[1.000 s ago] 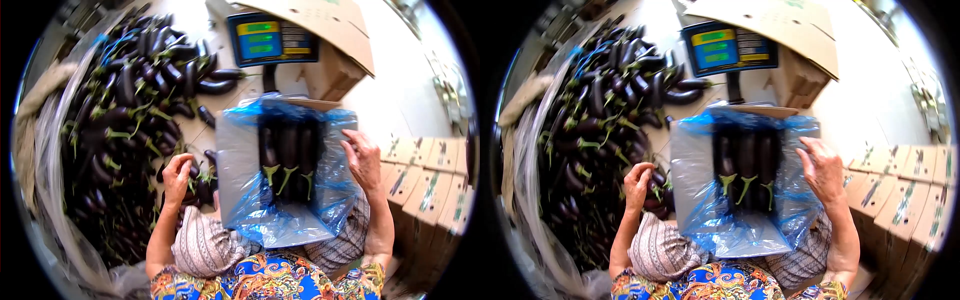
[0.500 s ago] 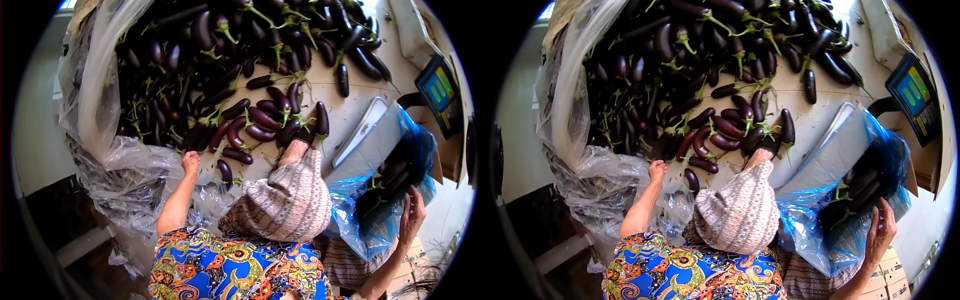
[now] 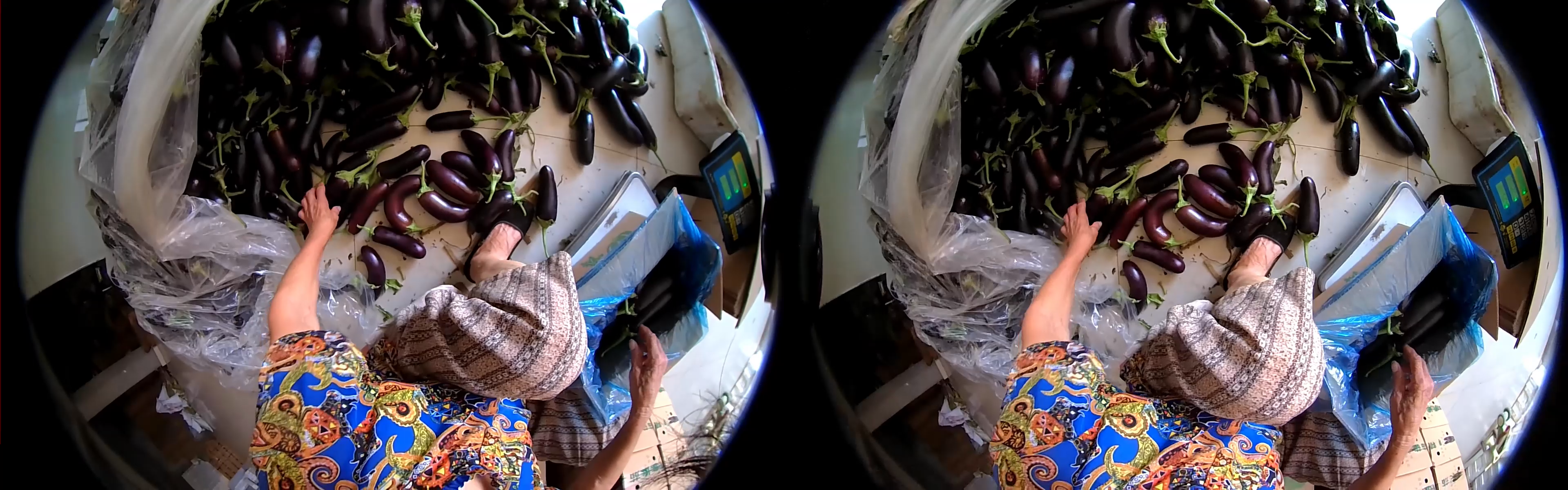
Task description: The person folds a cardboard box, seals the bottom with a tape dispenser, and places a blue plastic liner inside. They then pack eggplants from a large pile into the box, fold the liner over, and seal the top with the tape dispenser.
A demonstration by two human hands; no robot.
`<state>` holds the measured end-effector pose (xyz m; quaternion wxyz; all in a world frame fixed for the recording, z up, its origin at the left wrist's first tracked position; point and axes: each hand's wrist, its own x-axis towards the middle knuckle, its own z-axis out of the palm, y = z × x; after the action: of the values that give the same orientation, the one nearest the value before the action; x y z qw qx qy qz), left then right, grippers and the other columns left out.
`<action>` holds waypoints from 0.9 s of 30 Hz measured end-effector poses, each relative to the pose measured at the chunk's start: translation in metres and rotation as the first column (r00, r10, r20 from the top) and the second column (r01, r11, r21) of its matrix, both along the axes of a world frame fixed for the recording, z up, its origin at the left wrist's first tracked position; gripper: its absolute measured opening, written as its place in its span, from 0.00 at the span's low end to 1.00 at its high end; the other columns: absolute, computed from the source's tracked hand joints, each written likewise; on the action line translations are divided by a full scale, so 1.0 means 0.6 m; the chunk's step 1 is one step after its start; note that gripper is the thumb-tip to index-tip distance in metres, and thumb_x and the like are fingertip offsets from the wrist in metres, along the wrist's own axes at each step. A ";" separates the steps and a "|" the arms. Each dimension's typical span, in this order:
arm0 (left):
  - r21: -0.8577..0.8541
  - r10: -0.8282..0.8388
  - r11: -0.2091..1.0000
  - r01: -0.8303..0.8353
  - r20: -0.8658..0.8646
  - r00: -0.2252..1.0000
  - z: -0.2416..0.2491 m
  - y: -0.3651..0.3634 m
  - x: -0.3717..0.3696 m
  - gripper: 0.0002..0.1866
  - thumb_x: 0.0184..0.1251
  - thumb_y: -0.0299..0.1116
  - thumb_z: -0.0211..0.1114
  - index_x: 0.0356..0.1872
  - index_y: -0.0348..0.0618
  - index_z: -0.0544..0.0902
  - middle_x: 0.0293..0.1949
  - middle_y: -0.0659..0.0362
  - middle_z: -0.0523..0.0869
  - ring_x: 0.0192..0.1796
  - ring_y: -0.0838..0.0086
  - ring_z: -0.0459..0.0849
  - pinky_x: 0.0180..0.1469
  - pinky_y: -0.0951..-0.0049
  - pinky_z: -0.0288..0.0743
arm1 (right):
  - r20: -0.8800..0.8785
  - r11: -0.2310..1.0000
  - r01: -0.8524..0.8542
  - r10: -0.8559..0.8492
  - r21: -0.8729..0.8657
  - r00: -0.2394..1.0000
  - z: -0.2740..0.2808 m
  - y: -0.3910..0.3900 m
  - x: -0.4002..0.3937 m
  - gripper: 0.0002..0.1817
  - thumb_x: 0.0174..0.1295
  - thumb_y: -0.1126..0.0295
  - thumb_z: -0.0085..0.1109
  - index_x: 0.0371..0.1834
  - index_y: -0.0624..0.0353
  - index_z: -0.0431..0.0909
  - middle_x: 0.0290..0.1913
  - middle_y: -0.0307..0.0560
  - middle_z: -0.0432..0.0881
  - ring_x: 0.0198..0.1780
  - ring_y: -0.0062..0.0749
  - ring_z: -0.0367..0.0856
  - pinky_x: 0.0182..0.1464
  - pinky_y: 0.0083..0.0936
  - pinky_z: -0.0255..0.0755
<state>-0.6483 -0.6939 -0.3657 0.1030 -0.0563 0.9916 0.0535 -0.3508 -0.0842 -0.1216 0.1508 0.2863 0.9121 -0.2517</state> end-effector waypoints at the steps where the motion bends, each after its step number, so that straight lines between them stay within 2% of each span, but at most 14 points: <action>1: -0.124 0.067 0.991 -0.053 0.111 0.992 0.002 0.010 -0.018 0.32 0.52 0.33 0.74 0.61 0.45 0.75 0.62 0.49 0.74 0.68 0.50 0.69 0.65 0.43 0.64 | 0.011 1.000 0.010 -0.010 -0.001 1.000 0.000 -0.007 -0.002 0.15 0.66 0.75 0.60 0.56 0.64 0.80 0.52 0.56 0.85 0.50 0.42 0.86 0.51 0.30 0.80; 4: 0.057 0.083 0.993 -0.103 0.287 0.954 0.009 -0.005 -0.036 0.30 0.49 0.37 0.75 0.57 0.43 0.79 0.57 0.47 0.79 0.64 0.53 0.75 0.63 0.51 0.69 | 0.025 0.994 0.083 -0.082 -0.068 0.996 0.022 -0.032 -0.019 0.15 0.67 0.74 0.61 0.55 0.64 0.80 0.51 0.56 0.85 0.50 0.41 0.86 0.52 0.31 0.79; 5: 0.284 0.029 0.954 -0.096 0.231 0.973 0.029 0.006 -0.033 0.28 0.50 0.40 0.76 0.53 0.39 0.81 0.44 0.51 0.86 0.49 0.61 0.84 0.54 0.63 0.75 | 0.001 0.997 0.045 -0.045 -0.055 0.999 0.026 -0.029 -0.017 0.14 0.67 0.74 0.60 0.55 0.64 0.80 0.50 0.54 0.85 0.50 0.38 0.86 0.52 0.30 0.79; 6: 0.606 0.035 0.698 -0.380 0.502 0.864 0.051 0.019 -0.026 0.27 0.52 0.42 0.75 0.50 0.35 0.81 0.42 0.57 0.86 0.45 0.71 0.83 0.50 0.68 0.76 | -0.049 0.993 0.058 -0.063 -0.106 0.997 0.027 -0.028 -0.018 0.14 0.67 0.74 0.60 0.55 0.64 0.80 0.50 0.53 0.85 0.50 0.37 0.85 0.53 0.29 0.79; 8: 0.720 0.029 0.406 -0.562 0.605 0.796 0.133 0.104 -0.014 0.23 0.56 0.40 0.74 0.50 0.41 0.80 0.41 0.63 0.83 0.42 0.77 0.80 0.47 0.73 0.74 | -0.132 0.977 0.115 -0.139 -0.179 0.981 0.027 -0.018 -0.013 0.14 0.68 0.74 0.59 0.56 0.64 0.80 0.49 0.52 0.85 0.50 0.36 0.85 0.54 0.28 0.78; 11: 0.904 -0.177 0.167 -0.394 0.420 0.890 0.248 0.272 -0.020 0.23 0.63 0.39 0.69 0.55 0.38 0.76 0.44 0.62 0.82 0.47 0.74 0.80 0.54 0.69 0.75 | -0.207 0.912 0.185 -0.274 -0.365 0.939 0.082 -0.032 -0.069 0.14 0.68 0.72 0.59 0.55 0.66 0.80 0.47 0.48 0.86 0.49 0.28 0.83 0.55 0.24 0.75; 14: 0.994 -0.415 0.110 0.013 0.034 0.909 0.356 0.451 -0.036 0.40 0.64 0.44 0.68 0.72 0.35 0.63 0.61 0.55 0.76 0.60 0.67 0.77 0.64 0.67 0.70 | -0.373 0.877 0.090 -0.291 -0.472 0.881 0.127 -0.034 -0.133 0.17 0.69 0.69 0.61 0.57 0.65 0.79 0.49 0.48 0.85 0.48 0.26 0.82 0.54 0.23 0.77; 17: 0.992 -0.614 -0.060 0.108 -0.122 0.780 0.459 0.627 -0.018 0.38 0.59 0.31 0.72 0.70 0.35 0.64 0.55 0.52 0.80 0.54 0.67 0.82 0.58 0.68 0.77 | -0.587 0.911 -0.051 -0.219 -0.408 0.780 0.157 -0.031 -0.178 0.35 0.60 0.59 0.71 0.67 0.62 0.70 0.57 0.55 0.79 0.56 0.37 0.81 0.56 0.32 0.79; 19: 0.969 -0.756 -0.181 0.170 -0.248 0.606 0.512 0.733 0.033 0.48 0.49 0.33 0.81 0.70 0.32 0.61 0.49 0.49 0.84 0.47 0.65 0.87 0.49 0.68 0.84 | -0.624 0.878 -0.056 -0.292 -0.475 0.725 0.174 -0.031 -0.185 0.40 0.58 0.56 0.72 0.71 0.61 0.65 0.59 0.57 0.77 0.59 0.40 0.79 0.58 0.36 0.77; 20: 0.904 -0.841 -0.148 0.402 -0.329 0.429 0.525 0.765 0.057 0.49 0.52 0.25 0.76 0.73 0.33 0.56 0.52 0.48 0.81 0.50 0.65 0.86 0.51 0.68 0.84 | -0.595 0.838 -0.038 -0.354 -0.545 0.721 0.188 -0.031 -0.183 0.42 0.59 0.54 0.72 0.72 0.60 0.63 0.59 0.57 0.76 0.60 0.38 0.78 0.61 0.37 0.76; 21: 0.856 -0.860 -0.191 0.481 -0.382 0.338 0.523 0.785 0.084 0.54 0.51 0.31 0.79 0.75 0.36 0.53 0.52 0.45 0.81 0.46 0.64 0.87 0.49 0.68 0.85 | -0.527 0.833 0.076 -0.414 -0.548 0.742 0.201 -0.027 -0.175 0.40 0.58 0.55 0.72 0.69 0.63 0.65 0.57 0.56 0.78 0.58 0.39 0.79 0.60 0.35 0.76; 24: 0.907 -0.967 -0.178 0.380 -0.233 0.103 0.524 0.811 0.083 0.41 0.59 0.33 0.75 0.73 0.40 0.64 0.45 0.47 0.86 0.42 0.68 0.88 0.46 0.69 0.84 | -0.426 0.796 0.212 -0.503 -0.567 0.752 0.174 0.007 -0.102 0.36 0.58 0.56 0.72 0.64 0.64 0.68 0.52 0.53 0.81 0.52 0.35 0.82 0.56 0.29 0.77; 26: 0.899 -0.986 -0.128 0.419 -0.159 0.040 0.489 0.797 0.054 0.29 0.66 0.33 0.69 0.67 0.39 0.73 0.42 0.51 0.88 0.43 0.71 0.87 0.45 0.71 0.83 | -0.311 0.805 0.332 -0.519 -0.492 0.796 0.135 0.022 -0.042 0.38 0.59 0.55 0.70 0.67 0.65 0.65 0.55 0.55 0.80 0.57 0.38 0.80 0.62 0.32 0.73; 27: 0.936 -0.983 -0.021 0.350 -0.083 0.162 0.465 0.783 0.045 0.26 0.67 0.34 0.68 0.65 0.38 0.75 0.42 0.52 0.88 0.43 0.72 0.86 0.45 0.73 0.82 | -0.293 0.785 0.369 -0.552 -0.497 0.780 0.113 0.022 -0.016 0.41 0.58 0.54 0.71 0.69 0.64 0.62 0.58 0.56 0.78 0.61 0.41 0.77 0.66 0.34 0.69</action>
<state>-0.6212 -0.2241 -0.0865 0.4597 0.5378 0.5743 0.4119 -0.3606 -0.0709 -0.0537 -0.0619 0.4051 0.7467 -0.5239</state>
